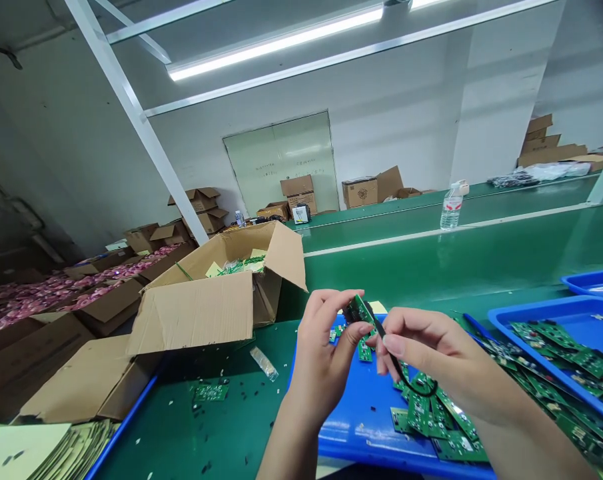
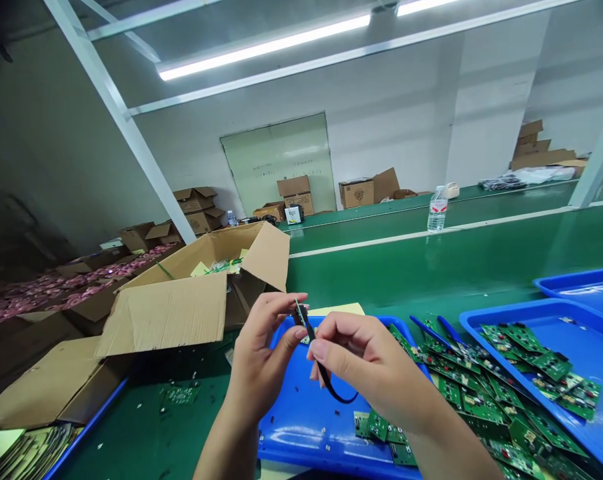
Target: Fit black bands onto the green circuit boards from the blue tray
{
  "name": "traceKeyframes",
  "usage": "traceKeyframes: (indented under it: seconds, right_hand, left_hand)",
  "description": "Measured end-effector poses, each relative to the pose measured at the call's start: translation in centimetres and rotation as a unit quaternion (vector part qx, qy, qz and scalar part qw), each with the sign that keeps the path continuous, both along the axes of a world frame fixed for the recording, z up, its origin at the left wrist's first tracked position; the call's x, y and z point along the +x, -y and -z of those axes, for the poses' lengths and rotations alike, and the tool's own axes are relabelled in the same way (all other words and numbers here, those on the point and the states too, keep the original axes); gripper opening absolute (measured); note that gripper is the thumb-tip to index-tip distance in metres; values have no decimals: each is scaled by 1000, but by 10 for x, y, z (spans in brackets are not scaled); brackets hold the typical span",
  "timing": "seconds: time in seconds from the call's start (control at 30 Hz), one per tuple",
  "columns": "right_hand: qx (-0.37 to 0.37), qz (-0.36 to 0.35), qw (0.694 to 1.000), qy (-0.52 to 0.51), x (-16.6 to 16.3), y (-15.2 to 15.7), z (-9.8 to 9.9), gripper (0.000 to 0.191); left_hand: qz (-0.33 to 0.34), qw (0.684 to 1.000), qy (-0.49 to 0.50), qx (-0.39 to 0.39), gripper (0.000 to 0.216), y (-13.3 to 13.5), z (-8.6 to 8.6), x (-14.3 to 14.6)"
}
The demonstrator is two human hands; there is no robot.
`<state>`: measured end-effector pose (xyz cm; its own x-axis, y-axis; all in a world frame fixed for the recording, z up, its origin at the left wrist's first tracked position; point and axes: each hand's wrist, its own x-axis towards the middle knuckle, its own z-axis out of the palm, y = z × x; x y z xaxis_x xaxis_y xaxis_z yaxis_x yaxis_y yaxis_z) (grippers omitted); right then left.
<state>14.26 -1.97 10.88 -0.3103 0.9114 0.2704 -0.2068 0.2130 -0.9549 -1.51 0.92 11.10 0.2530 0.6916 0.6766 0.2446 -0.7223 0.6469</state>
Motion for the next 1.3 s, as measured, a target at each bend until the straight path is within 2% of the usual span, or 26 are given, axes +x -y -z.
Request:
traceKeyframes:
  seconds: [0.13,0.37,0.53,0.67,0.77,0.93,1.03,1.2,1.3]
  right_hand:
    - [5,-20,1000,-23,-1,-1,-2,35]
    - [-23,-63,997,24,8,-7,0,35]
    - [-6,-84,996,23,11,-8,1,35]
    - [10,-22,997,67,11,-5,3,33]
    - [50,64,988,130,12,-2,1,29]
    - [184,195,937,224,13,1,-4,24]
    - [219,249,912,243,11,2,-3,18]
    - [245,317,889,222,5,7,1,18]
    - [214,307,900,222,4,12,1,26]
  left_hand:
    - [30,1000,-5,-4,26,1,-3,-1]
    - [140,985,27,-94,30,-1,-5,-4]
    - [195,971,52,-129,31,-3,-3,-6]
    - [208,966,52,-144,34,-2,-2,-5]
    - [206,967,24,-149,36,0,-4,-5]
    - [189,975,-44,-106,35,3,-9,-4]
    - [177,979,-39,-96,35,4,-11,-4]
    - [179,971,-1,-160,36,1,-7,-4]
    - [212,946,77,-231,35,0,-1,-2]
